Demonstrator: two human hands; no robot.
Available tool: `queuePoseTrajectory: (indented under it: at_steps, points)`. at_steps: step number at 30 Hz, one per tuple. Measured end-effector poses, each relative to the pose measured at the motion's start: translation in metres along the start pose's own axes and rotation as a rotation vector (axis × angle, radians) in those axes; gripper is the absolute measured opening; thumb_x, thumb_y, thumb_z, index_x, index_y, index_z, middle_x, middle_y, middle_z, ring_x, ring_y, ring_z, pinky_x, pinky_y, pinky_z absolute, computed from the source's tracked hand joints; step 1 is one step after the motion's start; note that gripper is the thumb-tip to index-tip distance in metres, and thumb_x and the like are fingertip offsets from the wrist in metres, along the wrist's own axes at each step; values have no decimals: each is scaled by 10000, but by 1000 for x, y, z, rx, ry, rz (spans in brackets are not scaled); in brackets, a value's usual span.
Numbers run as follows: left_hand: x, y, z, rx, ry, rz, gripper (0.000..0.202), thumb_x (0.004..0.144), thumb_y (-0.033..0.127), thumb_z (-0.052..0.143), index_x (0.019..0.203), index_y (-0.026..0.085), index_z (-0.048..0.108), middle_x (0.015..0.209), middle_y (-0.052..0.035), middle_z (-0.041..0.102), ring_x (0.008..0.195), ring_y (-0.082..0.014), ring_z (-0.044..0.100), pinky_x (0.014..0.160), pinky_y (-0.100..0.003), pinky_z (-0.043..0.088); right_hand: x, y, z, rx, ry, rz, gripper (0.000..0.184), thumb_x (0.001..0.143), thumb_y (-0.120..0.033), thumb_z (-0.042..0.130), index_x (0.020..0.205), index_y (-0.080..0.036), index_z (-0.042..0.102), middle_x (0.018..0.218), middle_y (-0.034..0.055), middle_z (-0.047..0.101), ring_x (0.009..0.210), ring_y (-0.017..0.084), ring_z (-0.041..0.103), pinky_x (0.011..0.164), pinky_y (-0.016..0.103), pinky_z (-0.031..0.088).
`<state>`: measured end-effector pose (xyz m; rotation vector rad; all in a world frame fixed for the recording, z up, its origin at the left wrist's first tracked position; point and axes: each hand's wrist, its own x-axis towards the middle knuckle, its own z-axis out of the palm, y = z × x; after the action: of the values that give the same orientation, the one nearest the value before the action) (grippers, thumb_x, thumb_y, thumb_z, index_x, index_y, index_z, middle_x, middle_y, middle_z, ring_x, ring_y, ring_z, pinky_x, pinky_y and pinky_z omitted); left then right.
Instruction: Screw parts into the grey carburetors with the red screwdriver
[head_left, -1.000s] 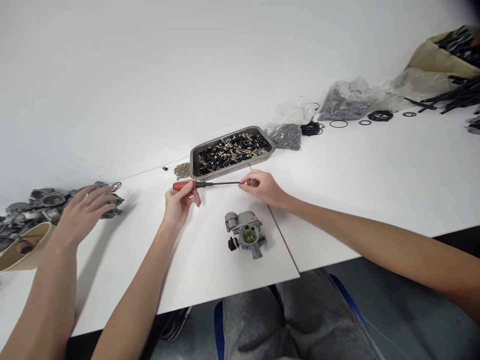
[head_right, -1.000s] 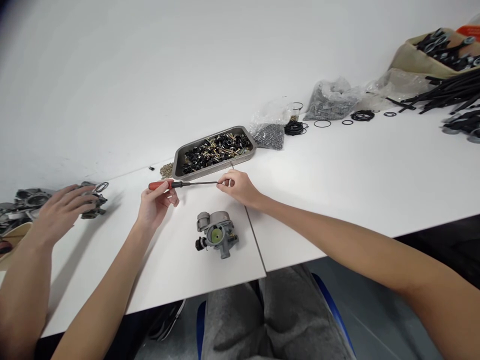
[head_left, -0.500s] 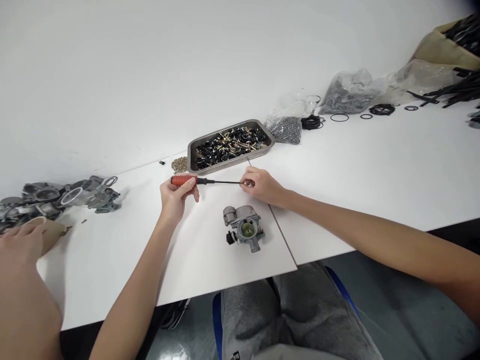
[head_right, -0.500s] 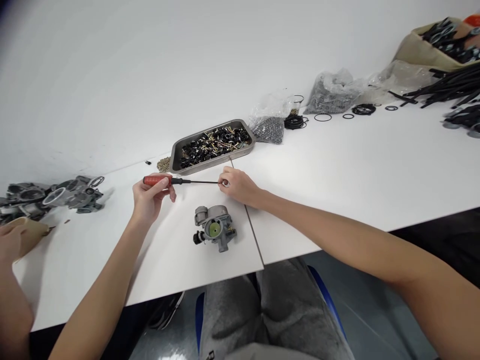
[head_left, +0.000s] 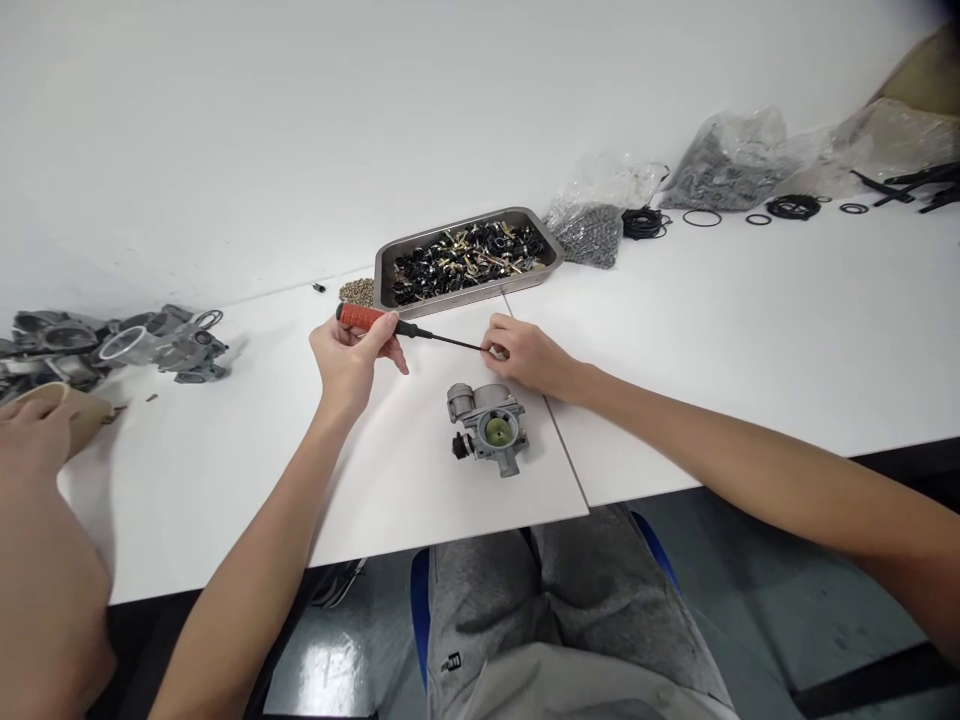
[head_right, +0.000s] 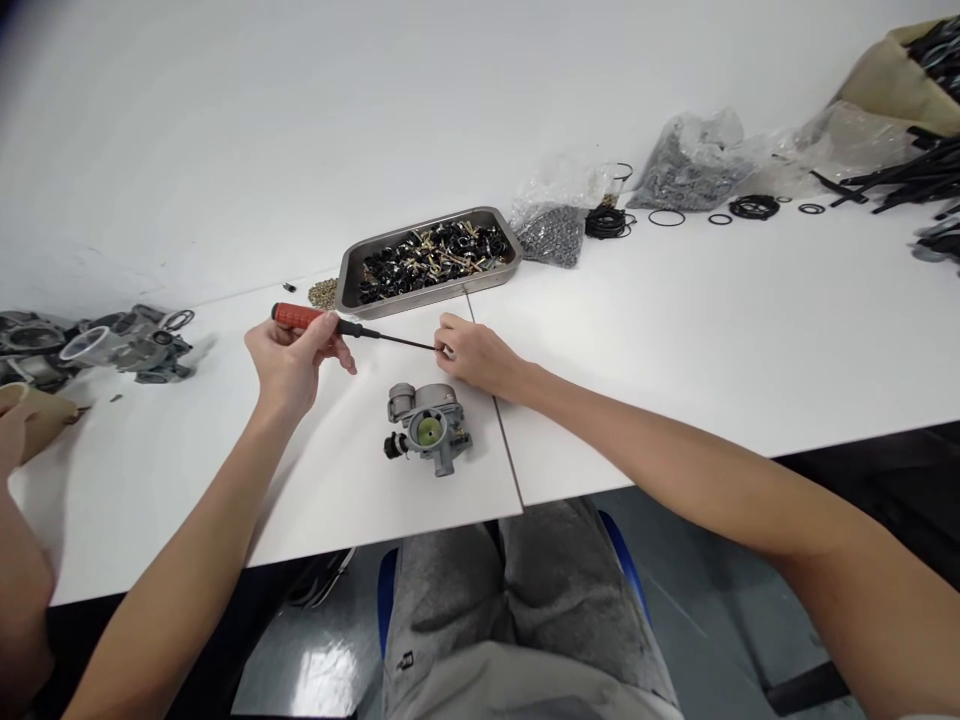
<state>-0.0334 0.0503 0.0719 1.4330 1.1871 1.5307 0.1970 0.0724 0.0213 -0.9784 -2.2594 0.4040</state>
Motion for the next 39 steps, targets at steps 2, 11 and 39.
queuePoseTrajectory:
  at_steps: [2, 11, 39]
  points:
    - [-1, 0, 2, -11, 7, 2, 325, 707, 414, 758, 681, 133, 597, 494, 14, 565, 376, -124, 549, 386, -247, 496, 0, -1, 1, 17, 0, 0, 121, 817, -76, 536, 726, -150, 566, 839, 35, 526, 639, 115, 457, 622, 268, 379]
    - [-2, -1, 3, 3, -23, 4, 317, 722, 417, 740, 720, 122, 625, 510, 1, 581, 399, -131, 568, 414, -254, 524, 1, 1, 3, 83, 19, 28, 140, 791, -71, 546, 676, -152, 550, 800, 34, 518, 635, 117, 456, 628, 274, 395]
    - [2, -2, -6, -133, -131, -91, 345, 736, 429, 724, 848, 126, 603, 578, -23, 617, 413, -159, 575, 395, -297, 513, 7, 2, -1, 261, -98, 123, 140, 753, -263, 702, 829, -146, 707, 805, 43, 593, 690, 144, 547, 665, 294, 450]
